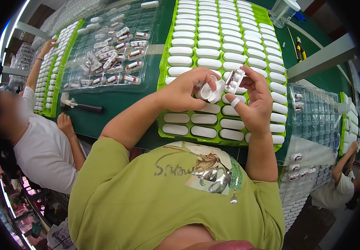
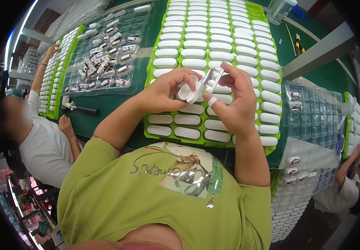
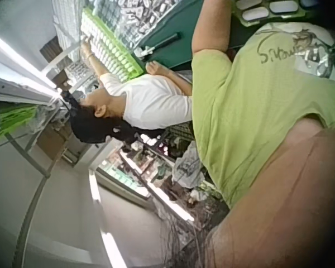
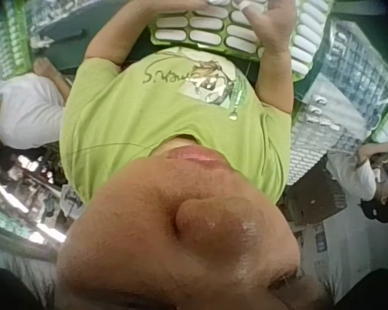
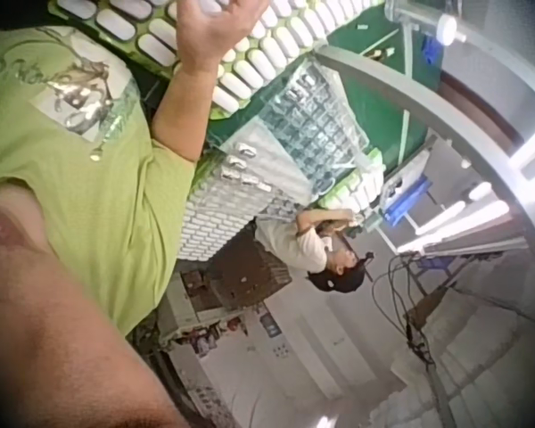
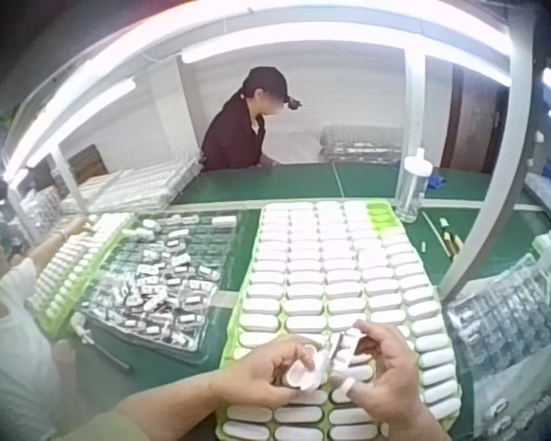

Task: Assemble internal components into small white electronics cases at a manufacturing workbench.

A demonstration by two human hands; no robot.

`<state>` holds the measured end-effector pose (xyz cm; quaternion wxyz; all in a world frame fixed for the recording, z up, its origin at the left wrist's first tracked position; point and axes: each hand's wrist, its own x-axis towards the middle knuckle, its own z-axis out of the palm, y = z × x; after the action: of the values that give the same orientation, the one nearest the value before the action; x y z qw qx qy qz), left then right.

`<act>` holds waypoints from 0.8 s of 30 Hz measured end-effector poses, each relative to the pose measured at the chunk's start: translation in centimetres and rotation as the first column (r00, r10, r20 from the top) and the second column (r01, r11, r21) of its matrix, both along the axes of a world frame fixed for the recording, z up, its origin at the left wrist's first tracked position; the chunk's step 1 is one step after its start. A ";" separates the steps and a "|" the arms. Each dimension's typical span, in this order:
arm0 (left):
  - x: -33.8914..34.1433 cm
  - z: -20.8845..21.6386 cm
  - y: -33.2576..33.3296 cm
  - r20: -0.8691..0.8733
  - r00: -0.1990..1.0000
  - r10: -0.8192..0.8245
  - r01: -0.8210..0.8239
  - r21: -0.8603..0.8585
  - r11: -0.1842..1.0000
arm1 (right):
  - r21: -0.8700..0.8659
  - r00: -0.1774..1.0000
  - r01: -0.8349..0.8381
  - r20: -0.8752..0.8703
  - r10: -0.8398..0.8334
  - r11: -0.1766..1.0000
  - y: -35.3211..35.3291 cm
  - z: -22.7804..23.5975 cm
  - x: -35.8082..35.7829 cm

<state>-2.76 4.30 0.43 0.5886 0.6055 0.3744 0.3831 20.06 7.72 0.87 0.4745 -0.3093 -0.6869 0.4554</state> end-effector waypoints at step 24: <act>1.5 1.4 -1.2 -0.271 0.950 0.157 -0.078 0.278 0.957 | 0.098 0.949 -0.149 0.295 0.114 0.984 -0.4 2.0 0.4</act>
<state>-1.26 3.14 1.87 0.4172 0.7045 0.4380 0.3711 20.46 7.34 2.90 0.3554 -0.2972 -0.7937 0.3943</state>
